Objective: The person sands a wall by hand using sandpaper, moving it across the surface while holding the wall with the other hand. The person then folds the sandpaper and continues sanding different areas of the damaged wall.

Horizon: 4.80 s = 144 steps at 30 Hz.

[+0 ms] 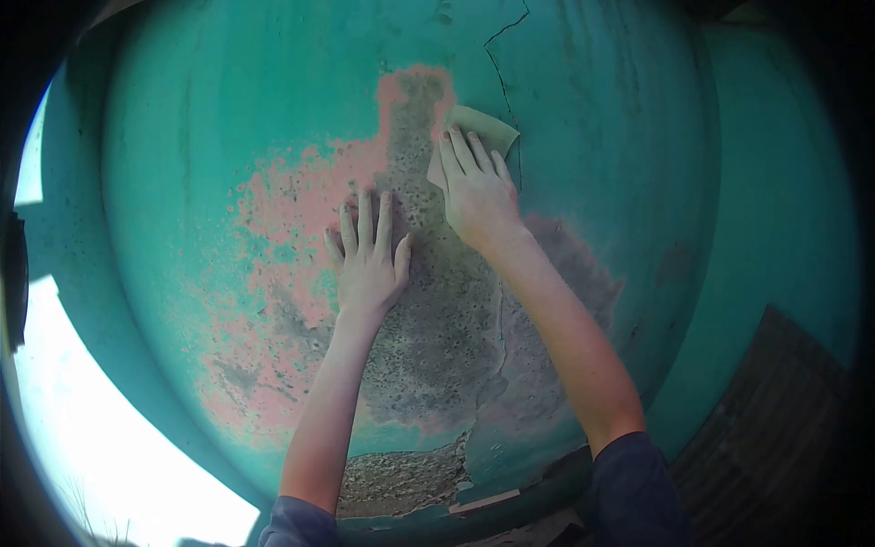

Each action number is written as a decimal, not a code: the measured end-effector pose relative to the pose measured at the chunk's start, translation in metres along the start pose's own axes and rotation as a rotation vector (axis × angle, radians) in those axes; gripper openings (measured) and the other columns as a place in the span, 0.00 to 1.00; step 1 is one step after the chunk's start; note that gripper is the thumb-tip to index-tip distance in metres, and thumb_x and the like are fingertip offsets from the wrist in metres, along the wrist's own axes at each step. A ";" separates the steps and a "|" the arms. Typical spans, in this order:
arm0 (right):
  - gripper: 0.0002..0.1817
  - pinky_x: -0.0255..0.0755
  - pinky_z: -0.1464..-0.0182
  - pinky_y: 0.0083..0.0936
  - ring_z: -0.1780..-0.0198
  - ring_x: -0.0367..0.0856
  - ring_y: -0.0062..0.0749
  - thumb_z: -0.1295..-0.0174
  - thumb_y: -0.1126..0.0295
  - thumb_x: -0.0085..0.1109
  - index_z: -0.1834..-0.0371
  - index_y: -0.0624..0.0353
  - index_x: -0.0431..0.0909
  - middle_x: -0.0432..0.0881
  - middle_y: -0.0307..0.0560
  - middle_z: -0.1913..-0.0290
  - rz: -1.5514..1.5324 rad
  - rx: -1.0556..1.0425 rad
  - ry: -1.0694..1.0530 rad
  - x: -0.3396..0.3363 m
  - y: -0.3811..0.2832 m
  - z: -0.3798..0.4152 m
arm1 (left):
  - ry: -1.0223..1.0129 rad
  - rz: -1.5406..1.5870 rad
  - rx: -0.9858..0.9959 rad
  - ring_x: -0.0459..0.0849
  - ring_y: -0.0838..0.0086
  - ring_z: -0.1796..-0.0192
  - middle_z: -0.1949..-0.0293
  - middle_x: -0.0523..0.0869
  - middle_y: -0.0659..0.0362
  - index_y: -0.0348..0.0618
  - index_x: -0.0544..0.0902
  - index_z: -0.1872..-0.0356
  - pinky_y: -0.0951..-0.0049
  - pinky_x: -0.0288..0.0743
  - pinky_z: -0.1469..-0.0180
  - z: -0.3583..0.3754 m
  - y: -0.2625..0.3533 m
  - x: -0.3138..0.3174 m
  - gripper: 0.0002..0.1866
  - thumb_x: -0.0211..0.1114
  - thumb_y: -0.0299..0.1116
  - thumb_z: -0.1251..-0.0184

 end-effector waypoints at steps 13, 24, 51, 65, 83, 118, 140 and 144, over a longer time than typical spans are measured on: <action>0.36 0.60 0.22 0.48 0.20 0.65 0.47 0.33 0.70 0.53 0.20 0.63 0.62 0.64 0.52 0.18 0.002 0.001 -0.018 -0.003 0.000 0.008 | 0.019 -0.017 0.005 0.46 0.49 0.14 0.14 0.48 0.55 0.58 0.52 0.14 0.32 0.39 0.20 0.000 -0.001 0.000 0.37 0.46 0.55 0.18; 0.35 0.60 0.23 0.48 0.21 0.66 0.47 0.35 0.72 0.52 0.21 0.63 0.63 0.64 0.52 0.19 0.019 0.015 0.001 -0.005 0.004 0.005 | 0.004 -0.047 0.024 0.44 0.47 0.14 0.14 0.47 0.52 0.56 0.51 0.14 0.31 0.37 0.20 -0.002 0.000 0.001 0.37 0.46 0.55 0.18; 0.35 0.54 0.21 0.57 0.18 0.62 0.44 0.32 0.71 0.50 0.19 0.58 0.61 0.62 0.47 0.17 0.067 0.077 -0.110 -0.006 -0.005 0.024 | 0.352 0.045 0.015 0.53 0.46 0.17 0.20 0.58 0.40 0.42 0.64 0.22 0.34 0.46 0.21 -0.025 0.021 0.015 0.35 0.58 0.50 0.23; 0.36 0.52 0.21 0.58 0.19 0.62 0.48 0.34 0.72 0.51 0.19 0.57 0.62 0.62 0.45 0.17 0.133 0.023 -0.121 -0.007 -0.007 0.032 | 0.367 0.084 0.041 0.59 0.47 0.18 0.20 0.61 0.42 0.45 0.67 0.22 0.36 0.52 0.22 -0.020 0.023 0.016 0.34 0.59 0.48 0.24; 0.36 0.53 0.22 0.59 0.20 0.63 0.50 0.33 0.73 0.51 0.19 0.56 0.62 0.63 0.45 0.18 0.169 0.048 -0.104 -0.013 -0.002 0.010 | 0.377 0.100 0.058 0.59 0.49 0.18 0.19 0.61 0.42 0.45 0.68 0.23 0.37 0.52 0.22 -0.018 0.023 0.014 0.34 0.59 0.48 0.25; 0.37 0.57 0.25 0.59 0.22 0.66 0.50 0.36 0.72 0.54 0.20 0.56 0.64 0.65 0.45 0.19 0.102 0.147 -0.041 0.002 0.015 0.082 | 0.302 -0.005 0.059 0.55 0.49 0.17 0.19 0.60 0.44 0.48 0.66 0.21 0.38 0.47 0.19 -0.015 0.029 0.018 0.33 0.57 0.49 0.23; 0.37 0.55 0.25 0.67 0.21 0.64 0.44 0.37 0.73 0.56 0.21 0.57 0.66 0.66 0.43 0.20 0.198 0.108 -0.120 -0.009 0.007 0.074 | 0.348 -0.043 0.066 0.58 0.48 0.17 0.19 0.60 0.44 0.49 0.67 0.22 0.38 0.48 0.20 -0.015 0.029 0.019 0.33 0.59 0.49 0.24; 0.36 0.51 0.24 0.69 0.20 0.63 0.46 0.37 0.71 0.56 0.21 0.57 0.66 0.65 0.43 0.19 0.189 0.135 -0.110 -0.010 0.008 0.064 | 0.352 -0.046 0.068 0.57 0.48 0.17 0.19 0.61 0.44 0.49 0.66 0.21 0.38 0.48 0.20 -0.015 0.028 0.022 0.34 0.59 0.49 0.24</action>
Point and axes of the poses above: each hand's wrist, its own z-axis away from the middle knuckle, its own x-axis out of the palm, y = z × x, the point moved 4 cm from there along -z, towards the middle knuckle
